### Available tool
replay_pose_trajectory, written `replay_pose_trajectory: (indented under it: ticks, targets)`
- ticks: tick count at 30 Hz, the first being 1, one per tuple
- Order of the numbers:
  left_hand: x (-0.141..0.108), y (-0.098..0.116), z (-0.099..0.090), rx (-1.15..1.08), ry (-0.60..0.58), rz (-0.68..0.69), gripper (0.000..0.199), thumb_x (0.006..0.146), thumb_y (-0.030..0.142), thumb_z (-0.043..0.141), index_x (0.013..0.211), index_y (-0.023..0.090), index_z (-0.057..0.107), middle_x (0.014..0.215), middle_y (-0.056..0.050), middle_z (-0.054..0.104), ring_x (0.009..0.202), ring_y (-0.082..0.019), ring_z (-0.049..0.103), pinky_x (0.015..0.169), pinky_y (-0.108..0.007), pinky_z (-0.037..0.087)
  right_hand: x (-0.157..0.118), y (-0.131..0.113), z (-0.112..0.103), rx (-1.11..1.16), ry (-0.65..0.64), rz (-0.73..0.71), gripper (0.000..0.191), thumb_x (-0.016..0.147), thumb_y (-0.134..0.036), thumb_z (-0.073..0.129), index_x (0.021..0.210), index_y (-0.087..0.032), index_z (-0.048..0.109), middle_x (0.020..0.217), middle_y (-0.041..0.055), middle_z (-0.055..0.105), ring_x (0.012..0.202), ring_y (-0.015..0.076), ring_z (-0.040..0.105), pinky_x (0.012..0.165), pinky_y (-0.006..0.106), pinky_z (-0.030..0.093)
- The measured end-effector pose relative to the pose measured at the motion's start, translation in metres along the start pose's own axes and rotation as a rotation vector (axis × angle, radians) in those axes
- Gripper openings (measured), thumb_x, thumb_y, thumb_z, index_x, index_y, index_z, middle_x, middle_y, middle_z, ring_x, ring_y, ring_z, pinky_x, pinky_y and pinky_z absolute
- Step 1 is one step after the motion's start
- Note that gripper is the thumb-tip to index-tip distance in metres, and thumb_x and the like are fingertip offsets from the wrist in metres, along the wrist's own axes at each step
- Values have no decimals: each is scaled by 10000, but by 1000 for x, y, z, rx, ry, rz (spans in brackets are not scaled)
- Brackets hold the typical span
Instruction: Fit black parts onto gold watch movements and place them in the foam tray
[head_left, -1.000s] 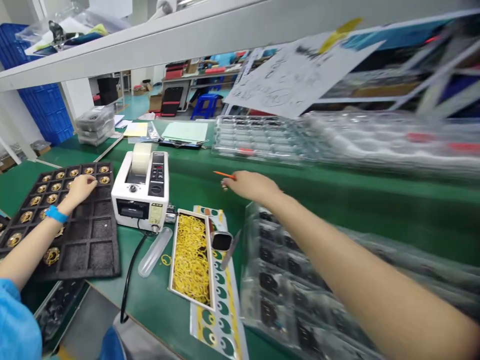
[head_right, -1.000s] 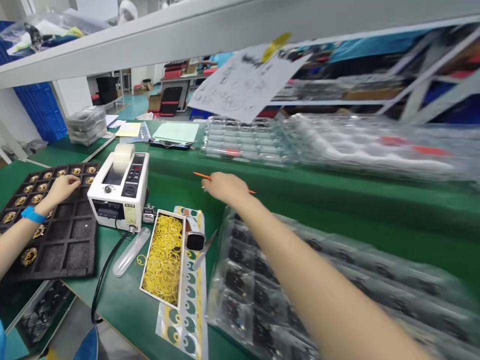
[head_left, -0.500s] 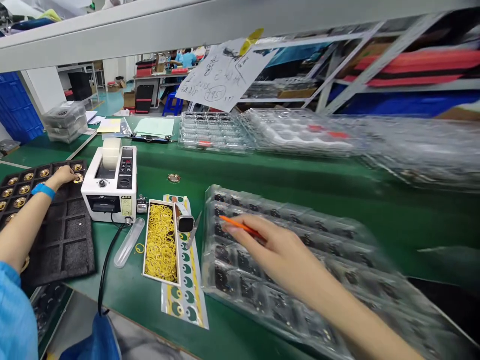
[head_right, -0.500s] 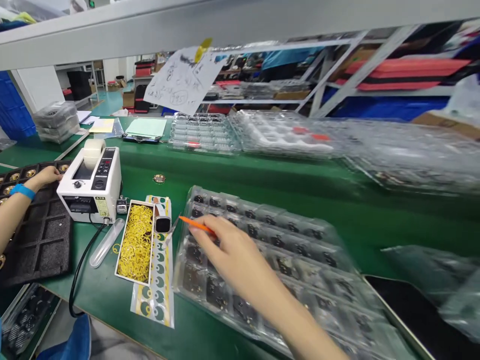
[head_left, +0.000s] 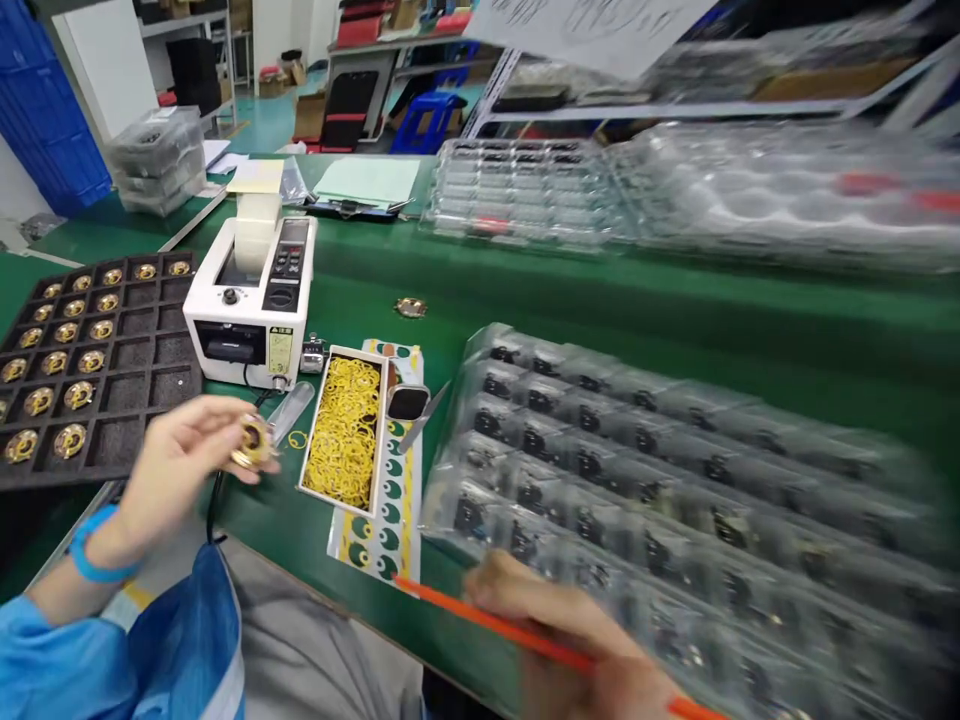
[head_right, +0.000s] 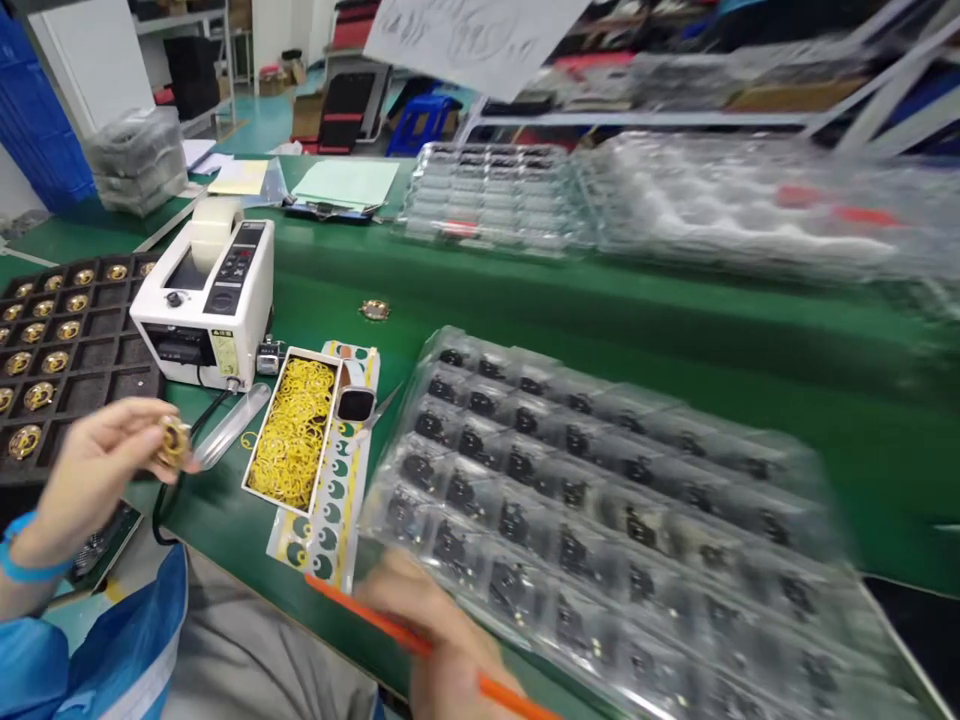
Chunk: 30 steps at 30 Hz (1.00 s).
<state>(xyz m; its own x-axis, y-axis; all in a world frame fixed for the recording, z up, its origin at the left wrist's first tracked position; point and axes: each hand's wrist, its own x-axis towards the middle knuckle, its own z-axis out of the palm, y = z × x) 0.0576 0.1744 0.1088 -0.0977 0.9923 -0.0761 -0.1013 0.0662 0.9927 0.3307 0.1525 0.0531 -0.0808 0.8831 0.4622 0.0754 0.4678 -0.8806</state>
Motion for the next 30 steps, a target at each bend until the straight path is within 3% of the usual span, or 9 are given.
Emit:
replay_pose_trajectory:
  ticks: [3,6,10,14,18,25,28,30]
  targets:
    - [-12,-37,30,-248,-83,-164,275,840,342,766,1013,179,628,827,-34,771,763,-194,768,681,-237,617,-7,-6,18,41,-82,-87,427,1047,-442,366,1066,-200,718,752,60,627,659,176,596,541,282,471]
    - [-14,-56,43,-335,-120,-213,354,838,347,777,1124,192,637,897,-46,788,842,-209,773,740,-248,626,-12,-6,28,-5,-93,-138,241,1027,-249,458,1099,-178,677,849,68,656,761,171,632,630,282,523]
    - [-20,-60,50,-335,-190,-164,300,889,304,728,1177,225,692,1014,-51,787,943,-202,759,820,-256,625,-18,2,36,-123,-23,-73,208,930,-51,548,1043,-192,653,880,38,691,831,142,659,746,251,555]
    - [-25,-60,51,-331,-265,-132,262,926,254,682,1184,284,717,1060,-35,781,1022,-187,737,846,-224,613,-23,8,42,-61,32,-28,238,914,-31,549,1028,-208,660,849,9,706,791,121,675,747,228,567]
    - [-27,-61,49,-348,-282,-165,265,934,235,671,1186,299,720,1057,-35,782,1011,-196,740,870,-273,622,-24,13,42,22,30,-13,216,952,-70,520,1028,-211,665,836,15,715,783,128,693,723,238,587]
    - [-29,-60,48,-399,-247,-294,271,892,247,726,1160,282,736,986,-32,796,951,-195,756,816,-235,621,-20,14,22,-377,-301,-562,226,985,-51,458,992,-85,682,871,106,757,904,199,720,811,323,624]
    - [-29,-61,50,-405,-223,-307,266,874,247,748,1136,286,747,940,-21,800,913,-176,762,806,-218,617,-18,10,17,-438,-371,-624,249,993,-52,437,993,-72,685,875,111,767,903,203,730,826,327,628]
    - [-30,-62,52,-403,-215,-300,274,872,254,750,1144,289,743,942,-18,800,906,-166,760,802,-213,618,-19,9,19,-386,-301,-553,206,979,-58,479,1007,-94,680,875,106,765,880,190,732,788,313,633]
